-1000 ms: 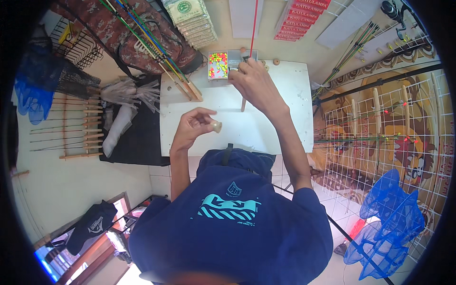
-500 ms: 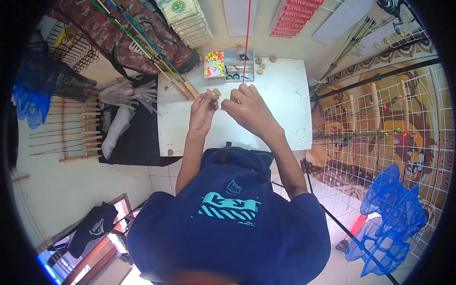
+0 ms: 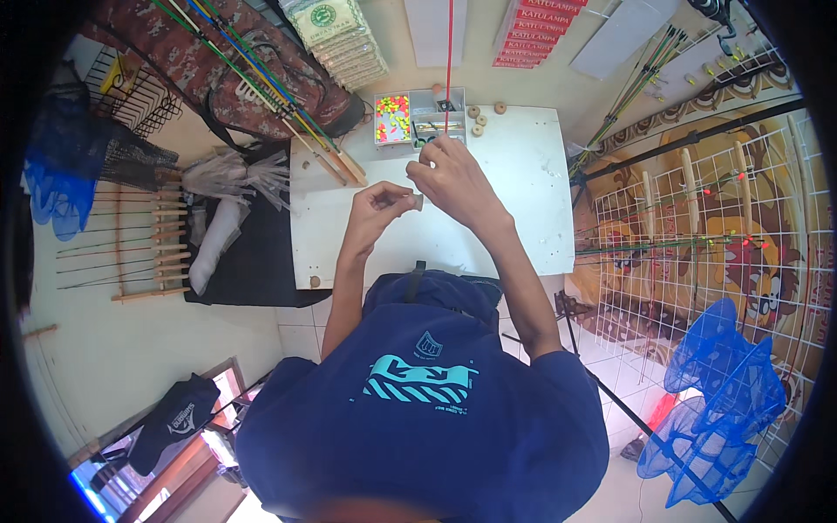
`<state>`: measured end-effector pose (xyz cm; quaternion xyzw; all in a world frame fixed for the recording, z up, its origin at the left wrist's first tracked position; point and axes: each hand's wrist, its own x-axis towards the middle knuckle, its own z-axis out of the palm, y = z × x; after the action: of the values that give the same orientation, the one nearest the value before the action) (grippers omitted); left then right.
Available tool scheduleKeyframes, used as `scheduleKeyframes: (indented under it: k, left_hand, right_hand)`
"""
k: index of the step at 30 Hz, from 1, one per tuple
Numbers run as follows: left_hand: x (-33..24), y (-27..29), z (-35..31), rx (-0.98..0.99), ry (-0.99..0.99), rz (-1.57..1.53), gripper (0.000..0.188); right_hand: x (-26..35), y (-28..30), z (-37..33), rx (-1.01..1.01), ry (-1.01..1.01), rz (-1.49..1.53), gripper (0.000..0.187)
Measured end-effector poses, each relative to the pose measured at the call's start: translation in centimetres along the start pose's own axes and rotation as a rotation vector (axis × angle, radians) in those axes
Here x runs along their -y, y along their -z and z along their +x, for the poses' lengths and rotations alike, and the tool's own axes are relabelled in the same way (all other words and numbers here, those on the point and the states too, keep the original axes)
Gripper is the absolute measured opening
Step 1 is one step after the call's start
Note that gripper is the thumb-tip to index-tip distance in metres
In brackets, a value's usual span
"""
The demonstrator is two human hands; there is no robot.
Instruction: Assemble fishing rod components by attaching a specialized weight or bobber.
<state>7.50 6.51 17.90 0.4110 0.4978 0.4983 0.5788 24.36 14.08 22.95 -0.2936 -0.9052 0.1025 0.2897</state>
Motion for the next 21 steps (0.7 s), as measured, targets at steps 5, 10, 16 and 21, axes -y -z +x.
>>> scheduleKeyframes:
  k: [5, 10, 16, 21]
  left_hand:
    - [2.4, -0.7, 1.9, -0.114, -0.016, 0.17, 0.026]
    - [5.0, -1.1, 3.5, -0.148, -0.018, 0.403, 0.021]
    - [8.9, -0.8, 5.6, -0.125, -0.027, 0.39, 0.027]
    - [9.9, -1.2, 6.3, -0.077, 0.034, 0.369, 0.031]
  right_hand:
    - [-0.4, -1.2, -0.6, -0.005, 0.027, -0.039, 0.014]
    - [-0.9, -1.8, -1.2, -0.101, 0.052, -0.004, 0.023]
    - [-3.6, -5.6, -4.0, -0.598, -0.391, 0.169, 0.031]
    - [-6.6, -10.0, -7.6, -0.356, -0.687, 0.553, 0.043]
